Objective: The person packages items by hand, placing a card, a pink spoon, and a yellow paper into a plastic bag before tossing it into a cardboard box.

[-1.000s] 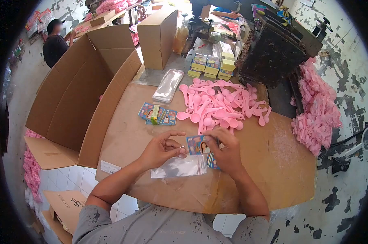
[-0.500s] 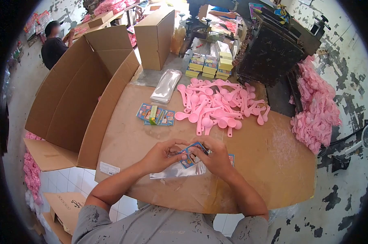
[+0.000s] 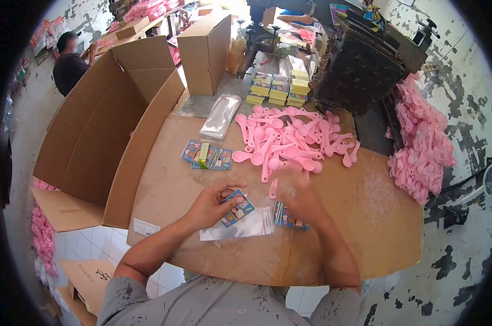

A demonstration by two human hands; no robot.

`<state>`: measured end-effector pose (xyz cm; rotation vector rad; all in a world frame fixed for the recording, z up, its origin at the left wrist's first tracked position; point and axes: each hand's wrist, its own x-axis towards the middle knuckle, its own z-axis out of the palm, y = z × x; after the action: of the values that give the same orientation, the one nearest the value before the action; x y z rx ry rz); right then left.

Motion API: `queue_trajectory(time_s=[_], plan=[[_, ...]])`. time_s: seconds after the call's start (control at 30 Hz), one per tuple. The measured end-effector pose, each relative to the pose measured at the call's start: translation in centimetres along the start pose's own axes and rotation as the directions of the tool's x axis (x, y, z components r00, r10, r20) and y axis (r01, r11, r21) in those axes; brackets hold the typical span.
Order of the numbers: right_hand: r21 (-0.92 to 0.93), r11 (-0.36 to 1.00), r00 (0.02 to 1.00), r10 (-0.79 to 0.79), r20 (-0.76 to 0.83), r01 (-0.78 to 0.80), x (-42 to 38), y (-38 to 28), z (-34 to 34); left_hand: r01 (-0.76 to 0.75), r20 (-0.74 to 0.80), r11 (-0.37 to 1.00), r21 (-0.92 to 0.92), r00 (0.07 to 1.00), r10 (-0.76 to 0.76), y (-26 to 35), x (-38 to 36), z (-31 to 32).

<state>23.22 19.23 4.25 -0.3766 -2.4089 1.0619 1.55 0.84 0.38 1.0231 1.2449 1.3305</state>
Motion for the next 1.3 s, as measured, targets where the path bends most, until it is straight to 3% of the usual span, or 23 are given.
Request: queue_trajectory(time_s=[0.07, 0.13, 0.27, 0.33, 0.43, 0.53, 0.63, 0.73, 0.83, 0.93, 1.03, 1.13, 1.23, 1.3], plan=[[-0.114, 0.965, 0.925, 0.188, -0.331, -0.237, 1.3, 1.9, -2.4, 0.029, 0.014, 0.999, -0.025, 0.999, -0.029, 0.1, 0.0, 0.0], [-0.557, 0.808, 0.914, -0.057, -0.401, -0.194, 1.5, 6.6, -4.7, 0.036, 0.023, 0.998, -0.049, 0.999, -0.035, 0.2, 0.0, -0.1], [-0.420, 0.878, 0.946, 0.101, -0.308, -0.230, 0.9, 8.8, -5.9, 0.028, 0.024, 0.997, -0.076, 0.999, -0.026, 0.8, -0.1, -0.3], [-0.278, 0.936, 0.933, 0.116, -0.340, -0.218, 1.5, 4.5, -5.6, -0.020, -0.002, 0.994, -0.111, 1.000, 0.019, 0.4, 0.1, -0.4], [0.169, 0.972, 0.962, 0.197, -0.190, -0.165, 0.6, 1.6, -4.5, -0.029, -0.050, 0.994, -0.104, 0.998, 0.024, 0.4, 0.1, -0.4], [0.277, 0.948, 0.966, 0.207, -0.156, -0.159, 0.6, -2.4, -2.9, -0.018, -0.051, 0.993, -0.114, 0.999, 0.012, 0.6, 0.0, -0.2], [0.318, 0.935, 0.954, 0.228, -0.197, -0.158, 0.7, -3.6, -2.3, -0.038, -0.034, 0.995, -0.097, 0.999, 0.035, 0.7, 0.0, -0.1], [0.226, 0.963, 0.975, 0.177, -0.136, -0.144, 0.9, -3.6, -1.8, -0.034, -0.019, 0.998, -0.047, 0.999, 0.033, 0.8, -0.2, 0.0], [0.021, 0.991, 0.975, 0.132, -0.181, -0.130, 1.0, -4.3, -0.8, 0.115, 0.010, 0.992, 0.057, 0.993, -0.116, 2.8, -0.8, 0.0], [0.299, 0.953, 0.930, 0.157, -0.331, -0.054, 1.1, -4.9, 1.3, -0.016, 0.010, 1.000, 0.012, 1.000, 0.016, 2.0, -0.7, 0.3], [0.395, 0.907, 0.974, 0.200, -0.109, -0.142, 0.2, -4.0, 2.1, -0.079, 0.028, 0.997, -0.020, 0.996, 0.080, 0.3, -0.2, 0.2], [0.204, 0.979, 0.991, -0.049, 0.127, 0.022, 0.9, -4.8, 1.5, 0.020, 0.136, 0.989, -0.146, 0.991, 0.000, 0.9, -0.5, -0.5], [0.404, 0.909, 0.991, 0.055, 0.123, -0.101, 1.1, -4.4, 1.1, 0.034, 0.191, 0.974, -0.226, 0.981, 0.010, 1.1, -0.5, -0.5], [0.257, 0.965, 0.996, -0.065, 0.066, 0.046, 1.9, -6.8, 1.2, 0.034, 0.233, 0.975, -0.220, 0.972, 0.019, 1.1, -0.5, -0.5]])
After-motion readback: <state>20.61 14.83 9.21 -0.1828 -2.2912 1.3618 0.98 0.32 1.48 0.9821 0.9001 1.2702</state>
